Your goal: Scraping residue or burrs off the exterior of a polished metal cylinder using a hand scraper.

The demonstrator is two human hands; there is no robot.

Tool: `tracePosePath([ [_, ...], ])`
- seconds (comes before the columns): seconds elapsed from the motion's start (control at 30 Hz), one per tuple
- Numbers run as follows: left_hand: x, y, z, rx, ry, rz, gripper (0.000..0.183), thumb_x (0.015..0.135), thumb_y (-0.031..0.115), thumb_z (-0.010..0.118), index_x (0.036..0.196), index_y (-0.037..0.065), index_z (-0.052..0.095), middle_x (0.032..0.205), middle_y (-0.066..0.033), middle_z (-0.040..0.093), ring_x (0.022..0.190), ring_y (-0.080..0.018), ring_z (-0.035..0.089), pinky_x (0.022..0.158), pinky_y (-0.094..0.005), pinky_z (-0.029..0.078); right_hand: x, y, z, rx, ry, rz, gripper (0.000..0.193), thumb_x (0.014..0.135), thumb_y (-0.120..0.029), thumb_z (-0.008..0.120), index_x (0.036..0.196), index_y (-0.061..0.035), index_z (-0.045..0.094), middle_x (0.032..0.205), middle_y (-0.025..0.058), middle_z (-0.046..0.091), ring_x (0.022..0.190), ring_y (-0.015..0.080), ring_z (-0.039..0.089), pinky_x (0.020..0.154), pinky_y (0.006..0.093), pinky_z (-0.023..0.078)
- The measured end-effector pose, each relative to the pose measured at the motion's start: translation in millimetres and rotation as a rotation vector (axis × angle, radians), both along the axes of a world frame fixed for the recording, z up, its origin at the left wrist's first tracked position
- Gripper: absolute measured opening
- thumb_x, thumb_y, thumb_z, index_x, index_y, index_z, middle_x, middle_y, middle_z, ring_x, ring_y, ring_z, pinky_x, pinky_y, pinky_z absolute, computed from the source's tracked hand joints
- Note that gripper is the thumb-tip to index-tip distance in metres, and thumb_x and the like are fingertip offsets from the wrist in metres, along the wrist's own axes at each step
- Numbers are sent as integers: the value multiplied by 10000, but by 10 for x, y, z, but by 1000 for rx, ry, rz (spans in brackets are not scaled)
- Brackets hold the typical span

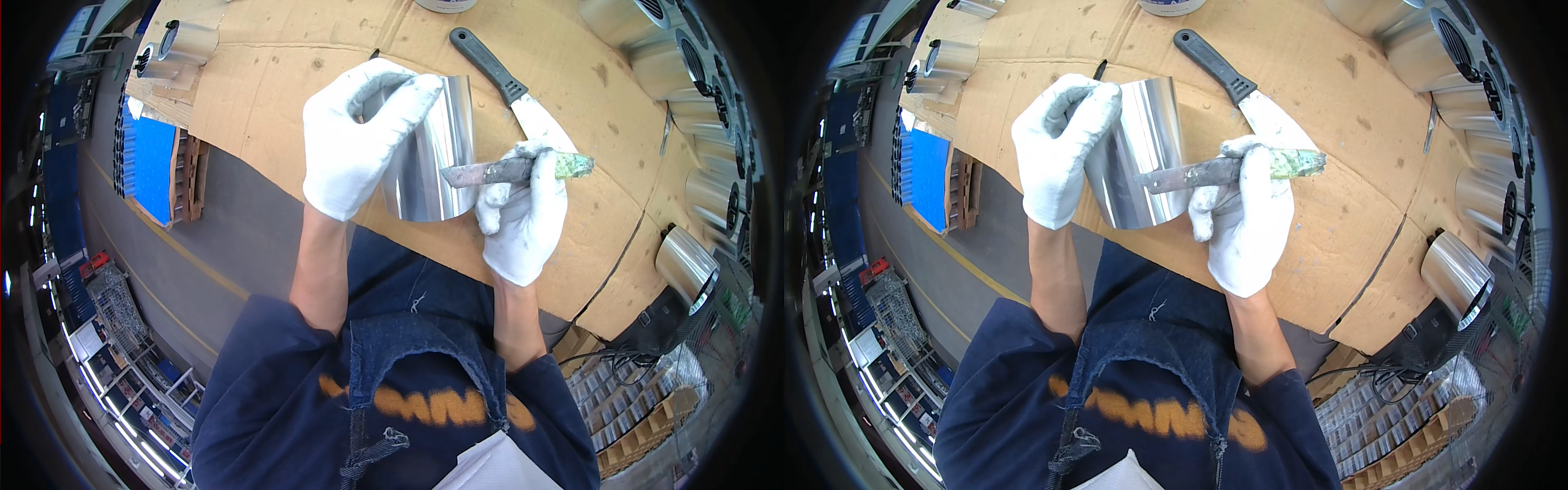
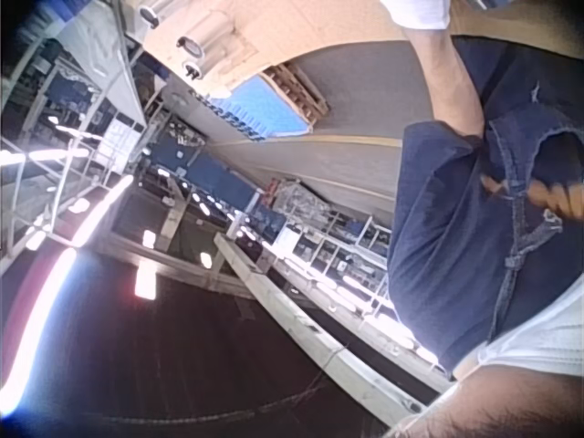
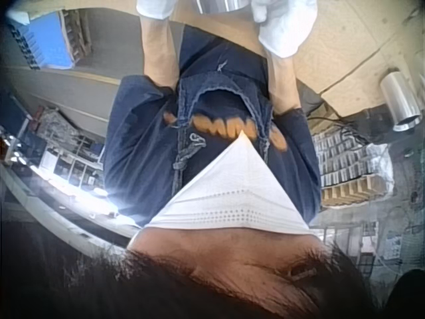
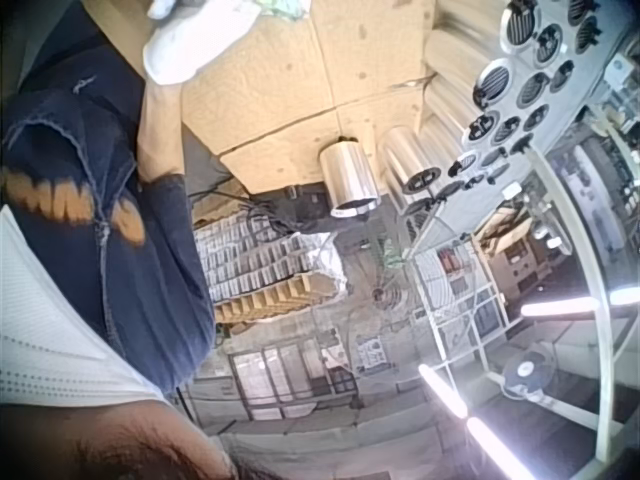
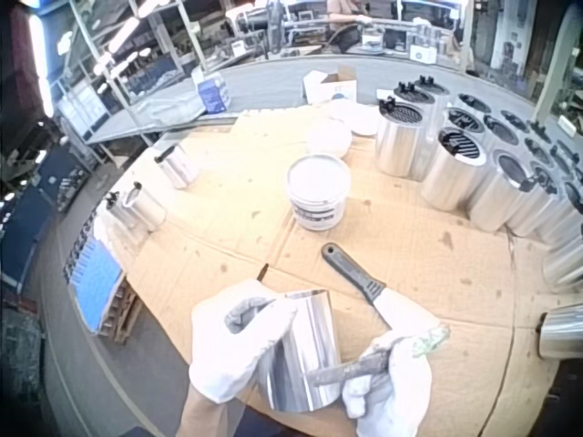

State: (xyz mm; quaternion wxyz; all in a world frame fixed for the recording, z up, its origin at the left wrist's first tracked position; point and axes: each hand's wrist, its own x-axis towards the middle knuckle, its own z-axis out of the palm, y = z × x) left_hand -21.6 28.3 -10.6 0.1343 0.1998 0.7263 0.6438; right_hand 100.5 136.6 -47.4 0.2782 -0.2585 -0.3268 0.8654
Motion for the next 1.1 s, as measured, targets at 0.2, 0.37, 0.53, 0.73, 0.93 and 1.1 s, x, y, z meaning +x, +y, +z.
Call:
tracePosePath([
  [0.2, 0, -10, 18, -19, 5, -3, 129, 828, 71, 685, 900, -28, 645, 820, -9, 597, 754, -68, 541, 688, -209, 430, 9, 2, -2, 7, 7, 14, 283, 990, -269, 437, 1039, 1, 502, 676, 67, 525, 422, 101, 453, 341, 216, 306],
  [0.37, 5, -7, 16, 3, -2, 7, 125, 828, 71, 685, 894, -27, 643, 816, -9, 595, 753, -68, 541, 688, -208, 430, 9, -3, 8, 45, 7, 38, 286, 988, -279, 441, 1039, -4, 503, 686, 68, 523, 410, 101, 437, 335, 221, 296],
  [0.53, -2, 9, -14, 0, -18, -4, 123, 829, 65, 680, 895, -31, 641, 816, -10, 593, 754, -70, 541, 687, -207, 431, 36, 30, -43, 67, 15, 83, 282, 988, -282, 440, 1036, -11, 503, 691, 72, 518, 399, 106, 425, 335, 219, 284],
  [0.73, 3, 4, -11, 11, -6, -2, 119, 830, 63, 677, 890, -33, 638, 815, -9, 593, 751, -68, 539, 686, -207, 431, 40, 20, -34, 7, -8, 38, 283, 988, -285, 439, 1034, -13, 504, 683, 72, 523, 400, 108, 431, 335, 217, 286],
  [0.93, -4, -11, 22, 0, 0, -8, 112, 832, 59, 674, 889, -30, 638, 812, -8, 595, 750, -68, 539, 688, -204, 429, 27, 8, -17, -2, 23, 28, 287, 988, -283, 439, 1036, -8, 503, 691, 68, 528, 413, 106, 444, 337, 217, 292],
  [1.1, -5, -14, 10, 3, -6, 1, 111, 834, 63, 674, 891, -27, 641, 806, -8, 595, 744, -66, 538, 685, -203, 427, 33, 19, -52, 6, 14, -3, 287, 988, -280, 437, 1039, -5, 504, 718, 73, 536, 417, 107, 447, 340, 218, 299],
])
